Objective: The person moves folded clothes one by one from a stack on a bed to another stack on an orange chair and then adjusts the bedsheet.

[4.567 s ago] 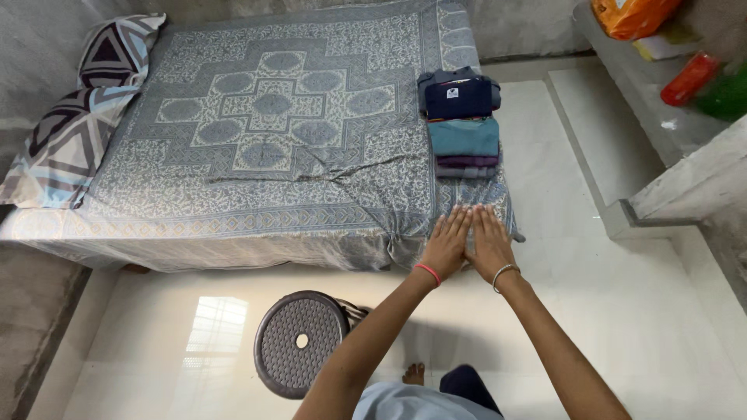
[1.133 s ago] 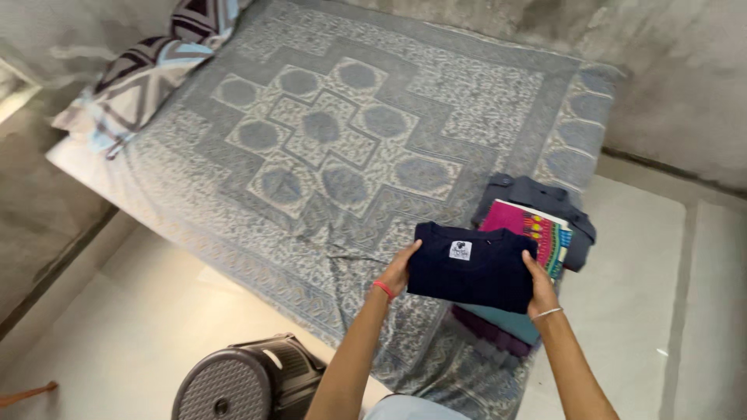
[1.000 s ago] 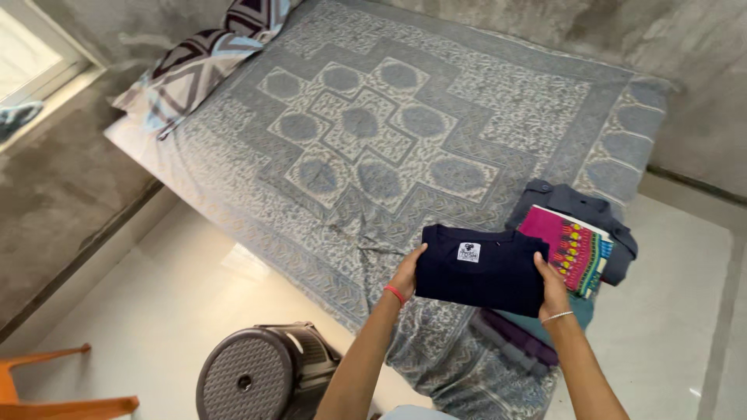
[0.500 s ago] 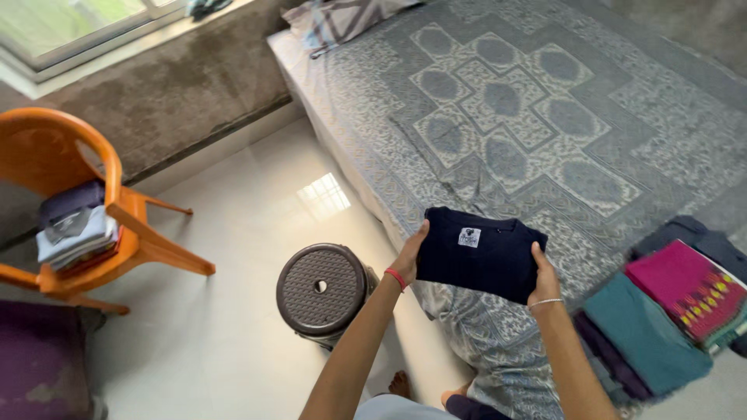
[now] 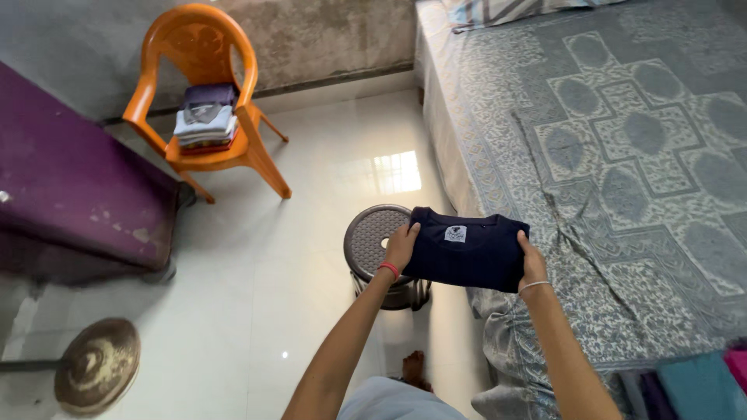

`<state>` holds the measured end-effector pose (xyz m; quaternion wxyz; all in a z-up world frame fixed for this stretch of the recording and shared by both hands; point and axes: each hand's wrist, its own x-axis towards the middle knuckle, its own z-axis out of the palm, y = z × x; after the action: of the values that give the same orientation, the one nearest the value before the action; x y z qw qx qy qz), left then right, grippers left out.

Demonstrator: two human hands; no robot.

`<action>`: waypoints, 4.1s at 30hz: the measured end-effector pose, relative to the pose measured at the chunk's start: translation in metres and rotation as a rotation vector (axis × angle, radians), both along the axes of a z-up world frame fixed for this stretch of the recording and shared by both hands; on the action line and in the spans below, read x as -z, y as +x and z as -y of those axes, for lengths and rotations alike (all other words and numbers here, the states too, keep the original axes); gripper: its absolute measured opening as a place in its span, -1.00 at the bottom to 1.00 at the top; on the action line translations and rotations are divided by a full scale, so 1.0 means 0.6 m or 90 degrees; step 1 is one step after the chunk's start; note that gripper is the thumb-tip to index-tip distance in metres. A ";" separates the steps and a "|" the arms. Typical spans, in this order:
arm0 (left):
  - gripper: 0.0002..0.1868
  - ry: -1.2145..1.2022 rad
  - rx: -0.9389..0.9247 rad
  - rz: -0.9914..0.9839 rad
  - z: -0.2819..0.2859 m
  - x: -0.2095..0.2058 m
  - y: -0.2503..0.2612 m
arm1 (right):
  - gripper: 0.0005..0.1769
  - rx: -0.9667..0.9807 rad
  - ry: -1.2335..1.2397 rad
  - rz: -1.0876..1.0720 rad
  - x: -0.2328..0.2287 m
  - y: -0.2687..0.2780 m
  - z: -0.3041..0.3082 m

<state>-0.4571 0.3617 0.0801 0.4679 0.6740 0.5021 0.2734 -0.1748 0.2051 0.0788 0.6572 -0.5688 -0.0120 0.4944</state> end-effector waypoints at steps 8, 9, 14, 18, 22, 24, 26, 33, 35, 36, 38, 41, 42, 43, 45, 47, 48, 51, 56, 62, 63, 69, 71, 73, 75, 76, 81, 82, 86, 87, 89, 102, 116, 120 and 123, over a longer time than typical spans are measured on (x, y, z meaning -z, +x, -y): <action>-0.50 0.063 -0.184 -0.002 0.023 -0.031 -0.156 | -0.31 -0.139 -0.141 0.364 0.057 -0.113 -0.106; -0.50 0.062 -0.193 -0.003 0.035 -0.036 -0.173 | -0.30 -0.168 -0.208 0.476 0.063 -0.143 -0.106; -0.48 -0.045 -0.276 -0.006 0.046 -0.043 -0.286 | -0.33 -0.292 -0.131 0.515 0.067 -0.258 -0.150; -0.51 -0.070 -0.321 0.045 0.012 -0.033 -0.407 | -0.50 -0.405 -0.074 0.237 0.061 -0.341 -0.215; -0.53 -0.021 -0.374 -0.015 -0.034 -0.027 -0.524 | -0.59 -0.465 -0.019 0.243 0.052 -0.445 -0.300; -0.53 -0.046 -0.403 -0.053 -0.052 -0.029 -0.585 | -0.58 -0.494 -0.003 0.365 0.042 -0.519 -0.346; -0.53 -0.049 -0.428 -0.086 -0.089 -0.030 -0.657 | -0.55 -0.535 -0.006 0.684 0.038 -0.604 -0.396; -0.52 0.021 -0.479 -0.036 -0.200 -0.020 -0.925 | -0.55 -0.532 -0.002 0.771 0.017 -0.883 -0.520; -0.52 0.005 -0.488 -0.020 -0.228 -0.048 -0.982 | -0.56 -0.521 0.019 0.686 0.006 -0.940 -0.558; -0.52 -0.008 -0.491 -0.009 -0.240 -0.064 -1.007 | -0.56 -0.516 0.028 0.645 0.003 -0.966 -0.569; -0.52 -0.011 -0.489 0.015 -0.267 -0.094 -1.047 | -0.58 -0.483 0.091 0.619 -0.008 -1.014 -0.600; -0.53 0.018 -0.473 0.038 -0.307 -0.111 -1.093 | -0.59 -0.470 0.132 0.572 -0.026 -1.061 -0.650; -0.54 0.030 -0.475 0.046 -0.329 -0.110 -1.106 | -0.59 -0.471 0.137 0.555 -0.035 -1.075 -0.672; -0.55 0.039 -0.478 0.052 -0.344 -0.105 -1.118 | -0.59 -0.471 0.125 0.547 -0.041 -1.089 -0.688; -0.54 0.075 -0.482 0.049 -0.383 -0.095 -1.134 | -0.59 -0.470 0.105 0.529 -0.055 -1.111 -0.725; -0.54 0.094 -0.486 0.040 -0.428 -0.095 -1.153 | -0.58 -0.470 0.102 0.515 -0.068 -1.129 -0.767; -0.53 0.094 -0.488 0.033 -0.451 -0.096 -1.163 | -0.58 -0.469 0.100 0.507 -0.072 -1.138 -0.788; -0.53 0.081 -0.484 0.051 -0.527 -0.094 -1.179 | -0.57 -0.452 0.145 0.557 -0.070 -1.158 -0.866; -0.51 0.095 -0.480 0.032 -0.708 -0.088 -1.202 | -0.55 -0.445 0.168 0.492 -0.074 -1.168 -1.043; -0.50 0.077 -0.459 0.012 -0.937 -0.071 -1.229 | -0.53 -0.426 0.173 0.446 -0.036 -1.181 -1.263; -0.51 0.102 -0.456 0.005 -0.966 -0.066 -1.231 | -0.53 -0.426 0.158 0.432 -0.028 -1.185 -1.288; -0.54 0.068 -0.417 -0.043 -1.127 -0.045 -1.253 | -0.53 -0.448 0.118 0.304 0.000 -1.195 -1.415; -0.56 0.053 -0.403 -0.058 -1.185 -0.036 -1.257 | -0.52 -0.439 0.111 0.306 0.015 -1.198 -1.464; -0.58 0.063 -0.380 -0.058 -1.252 -0.019 -1.260 | -0.51 -0.423 0.101 0.310 0.043 -1.200 -1.518; -0.59 0.052 -0.359 -0.075 -1.324 0.008 -1.266 | -0.49 -0.400 0.095 0.315 0.086 -1.212 -1.584; -0.60 0.047 -0.349 -0.085 -1.366 0.022 -1.272 | -0.50 -0.393 0.131 0.308 0.111 -1.221 -1.618; -0.56 -0.021 -0.326 -0.104 -1.586 0.107 -1.279 | -0.46 -0.326 0.107 0.272 0.219 -1.256 -1.785; -0.54 -0.025 -0.320 -0.105 -1.630 0.126 -1.282 | -0.46 -0.317 0.097 0.275 0.233 -1.262 -1.819; -0.55 -0.065 -0.267 -0.111 -1.792 0.204 -1.301 | -0.42 -0.279 0.069 0.247 0.299 -1.286 -1.942; -0.55 -0.071 -0.255 -0.084 -1.825 0.224 -1.307 | -0.40 -0.272 0.066 0.231 0.315 -1.293 -1.971; -0.55 -0.085 -0.243 -0.085 -1.892 0.267 -1.316 | -0.34 -0.282 0.061 0.219 0.342 -1.304 -2.030; -0.57 -0.002 -0.245 -0.065 -2.211 0.532 -1.311 | -0.33 -0.186 0.066 0.192 0.471 -1.319 -2.347; -0.59 -0.067 -0.305 0.075 -2.226 0.640 -1.311 | -0.43 -0.126 0.030 0.197 0.575 -1.325 -2.363; -0.45 -0.083 -0.383 -0.053 -2.216 0.600 -1.302 | -0.45 -0.188 -0.116 0.526 0.553 -1.354 -2.353; -0.41 0.282 -0.254 -0.310 -2.193 0.533 -1.290 | -0.39 -0.249 -0.117 0.962 0.515 -1.388 -2.346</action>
<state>-1.2312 1.6775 -0.2396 0.1155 0.6932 0.6484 0.2928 -1.0074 1.6129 -0.2303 0.3222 -0.7905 -0.5148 0.0796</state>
